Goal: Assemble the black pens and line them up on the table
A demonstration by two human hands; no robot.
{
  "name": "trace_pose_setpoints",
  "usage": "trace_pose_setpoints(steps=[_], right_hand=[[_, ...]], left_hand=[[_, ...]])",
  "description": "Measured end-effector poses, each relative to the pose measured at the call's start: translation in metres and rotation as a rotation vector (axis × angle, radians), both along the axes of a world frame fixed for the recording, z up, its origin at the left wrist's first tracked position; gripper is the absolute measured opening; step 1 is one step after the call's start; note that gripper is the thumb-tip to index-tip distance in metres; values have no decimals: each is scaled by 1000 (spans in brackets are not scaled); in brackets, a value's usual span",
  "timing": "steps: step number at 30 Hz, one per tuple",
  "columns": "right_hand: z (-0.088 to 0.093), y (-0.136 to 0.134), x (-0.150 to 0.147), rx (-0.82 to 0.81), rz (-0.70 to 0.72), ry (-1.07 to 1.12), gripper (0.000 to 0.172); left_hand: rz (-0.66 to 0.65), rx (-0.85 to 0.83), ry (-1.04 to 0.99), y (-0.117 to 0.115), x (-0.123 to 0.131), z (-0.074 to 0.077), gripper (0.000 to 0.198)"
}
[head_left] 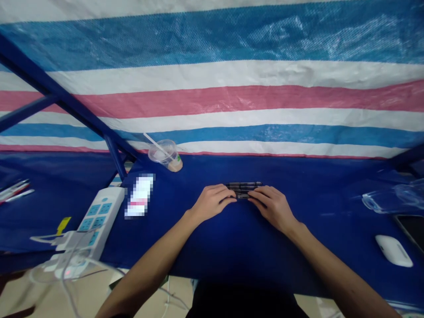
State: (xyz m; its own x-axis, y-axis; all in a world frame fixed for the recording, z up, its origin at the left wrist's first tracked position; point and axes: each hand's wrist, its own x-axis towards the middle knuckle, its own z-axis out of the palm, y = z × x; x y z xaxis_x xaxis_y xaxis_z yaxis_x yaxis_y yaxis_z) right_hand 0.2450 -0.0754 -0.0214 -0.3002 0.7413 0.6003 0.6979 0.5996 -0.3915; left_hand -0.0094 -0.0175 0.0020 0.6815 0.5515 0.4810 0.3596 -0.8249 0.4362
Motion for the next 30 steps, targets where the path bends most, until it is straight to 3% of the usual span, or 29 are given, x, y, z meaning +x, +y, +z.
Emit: trace_pose_setpoints(steps=[30], right_hand=[[1,-1,-2,44,77,11,23]], left_hand=[[-63,-2,62,2,-2,2,21]])
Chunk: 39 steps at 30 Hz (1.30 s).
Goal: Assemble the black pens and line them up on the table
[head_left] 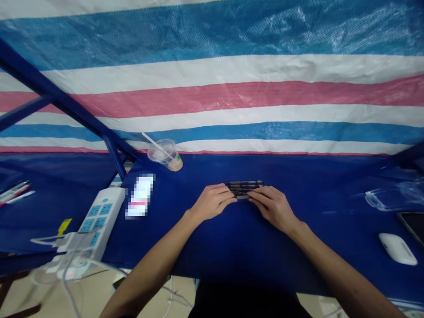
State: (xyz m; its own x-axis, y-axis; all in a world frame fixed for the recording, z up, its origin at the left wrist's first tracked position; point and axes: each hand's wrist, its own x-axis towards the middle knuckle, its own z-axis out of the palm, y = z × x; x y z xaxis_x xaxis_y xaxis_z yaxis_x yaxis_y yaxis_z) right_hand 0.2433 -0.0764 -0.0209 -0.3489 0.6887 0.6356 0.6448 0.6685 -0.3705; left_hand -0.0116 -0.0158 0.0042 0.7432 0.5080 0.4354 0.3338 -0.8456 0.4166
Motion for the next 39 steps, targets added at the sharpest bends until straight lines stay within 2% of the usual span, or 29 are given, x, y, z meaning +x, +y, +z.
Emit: trace_pose_setpoints(steps=[11,19,28,32,35,39], right_hand=[[2,0,0,-16,-10,29,22],[1,0,0,-27,-5,12,21],[2,-1,0,-33,-1,17,22],[2,-1,0,-26,-5,20,22],[2,-1,0,-24,-3,13,21],[2,-1,-1,-25,5,12,22]], left_hand=[[69,-6,-11,-3,0,3,19],[37,13,-39,0,-1,0,13],[37,-16,-37,-2,-1,7,18],[74,9,-47,-2,0,3,20],[63,30,-45,-1,0,0,12],[39,36,-44,0,0,-1,14]])
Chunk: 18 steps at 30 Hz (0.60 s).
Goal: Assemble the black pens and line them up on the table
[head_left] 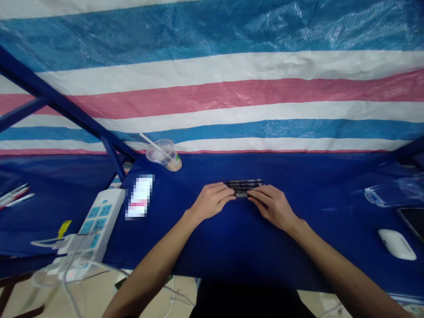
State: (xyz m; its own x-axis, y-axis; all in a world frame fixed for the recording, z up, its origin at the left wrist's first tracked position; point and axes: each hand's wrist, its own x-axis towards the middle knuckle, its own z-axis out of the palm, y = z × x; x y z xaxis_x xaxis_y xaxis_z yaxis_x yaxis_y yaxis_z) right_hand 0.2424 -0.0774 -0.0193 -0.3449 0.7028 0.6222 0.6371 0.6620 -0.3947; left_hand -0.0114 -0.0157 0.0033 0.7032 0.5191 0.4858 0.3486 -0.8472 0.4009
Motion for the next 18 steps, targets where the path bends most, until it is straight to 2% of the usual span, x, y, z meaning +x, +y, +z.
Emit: trace_pose_setpoints(steps=[4,9,18], right_hand=[[0,0,0,6,8,6,23],[2,0,1,-2,-5,14,23],[1,-1,0,-5,4,-9,21]], left_hand=[[-19,-7,-12,0,0,3,18],[28,-52,2,-2,0,7,20],[-9,-25,10,1,-1,0,15]])
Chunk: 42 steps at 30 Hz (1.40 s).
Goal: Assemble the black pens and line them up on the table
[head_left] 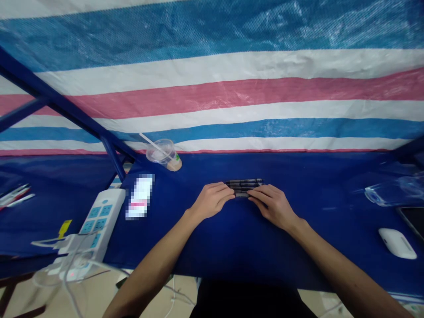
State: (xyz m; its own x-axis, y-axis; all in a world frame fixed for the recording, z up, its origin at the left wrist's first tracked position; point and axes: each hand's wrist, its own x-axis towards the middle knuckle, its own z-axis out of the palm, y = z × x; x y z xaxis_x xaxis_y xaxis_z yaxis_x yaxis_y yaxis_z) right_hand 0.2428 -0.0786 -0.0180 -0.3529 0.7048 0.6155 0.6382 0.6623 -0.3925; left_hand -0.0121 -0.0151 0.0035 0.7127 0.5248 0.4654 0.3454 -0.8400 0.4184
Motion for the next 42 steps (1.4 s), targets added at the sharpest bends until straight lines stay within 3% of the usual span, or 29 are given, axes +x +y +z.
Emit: trace_pose_setpoints(steps=[42], right_hand=[[1,0,0,11,6,4,21]], left_hand=[[-21,-33,12,-1,0,6,18]])
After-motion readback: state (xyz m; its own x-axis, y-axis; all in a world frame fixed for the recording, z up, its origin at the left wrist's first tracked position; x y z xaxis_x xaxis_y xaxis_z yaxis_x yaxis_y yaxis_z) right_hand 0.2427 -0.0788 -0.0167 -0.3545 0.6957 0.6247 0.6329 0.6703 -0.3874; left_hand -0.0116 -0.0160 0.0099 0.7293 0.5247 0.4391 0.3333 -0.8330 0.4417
